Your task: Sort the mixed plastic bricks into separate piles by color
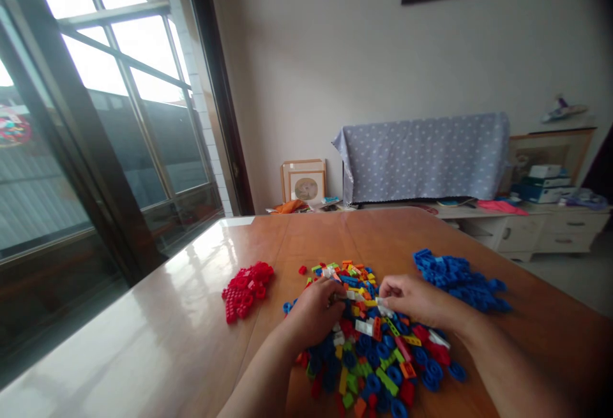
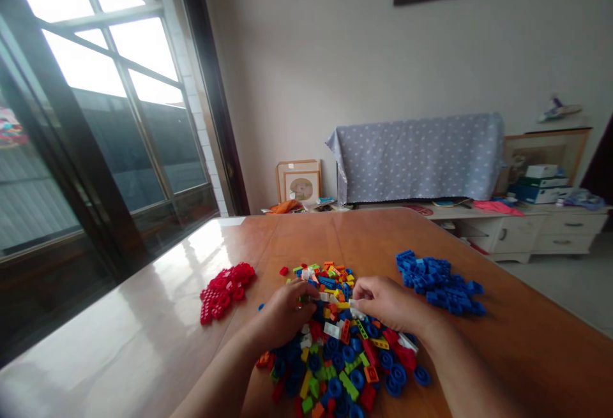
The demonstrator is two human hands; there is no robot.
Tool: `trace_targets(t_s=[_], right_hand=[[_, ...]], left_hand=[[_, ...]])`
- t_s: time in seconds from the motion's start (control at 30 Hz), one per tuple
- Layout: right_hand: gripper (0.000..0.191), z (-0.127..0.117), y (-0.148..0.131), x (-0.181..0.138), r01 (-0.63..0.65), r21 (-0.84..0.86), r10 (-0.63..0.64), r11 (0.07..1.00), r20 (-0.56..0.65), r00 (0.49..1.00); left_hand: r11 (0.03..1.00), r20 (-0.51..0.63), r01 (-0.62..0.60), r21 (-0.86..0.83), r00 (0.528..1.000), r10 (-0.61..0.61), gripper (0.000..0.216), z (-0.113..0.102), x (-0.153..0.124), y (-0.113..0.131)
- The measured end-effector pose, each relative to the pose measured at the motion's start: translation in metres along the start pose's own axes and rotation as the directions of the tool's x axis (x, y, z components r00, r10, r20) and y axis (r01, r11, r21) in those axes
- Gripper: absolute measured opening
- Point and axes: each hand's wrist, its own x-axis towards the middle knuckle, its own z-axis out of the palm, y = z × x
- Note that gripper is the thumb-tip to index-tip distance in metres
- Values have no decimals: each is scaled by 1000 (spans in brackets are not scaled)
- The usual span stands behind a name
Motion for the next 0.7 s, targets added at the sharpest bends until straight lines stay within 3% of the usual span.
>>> trace_targets(t_s=[0.37,0.57,0.7], right_hand=[[18,-8,-6,-6,-32,37,35,999,-61,998],[20,-6,-2,-8,-72,11,70,997,102,992],[20,-4,-12,-9,-63,-55,68,997,81,994]], left_hand=[[985,-45,26,-168,998,-34,21,-1,3,-3],[990,-47,11,-140,999,-18,21,-1,2,-2],[997,-59,3,-79,998,-7,21,-1,2,-1]])
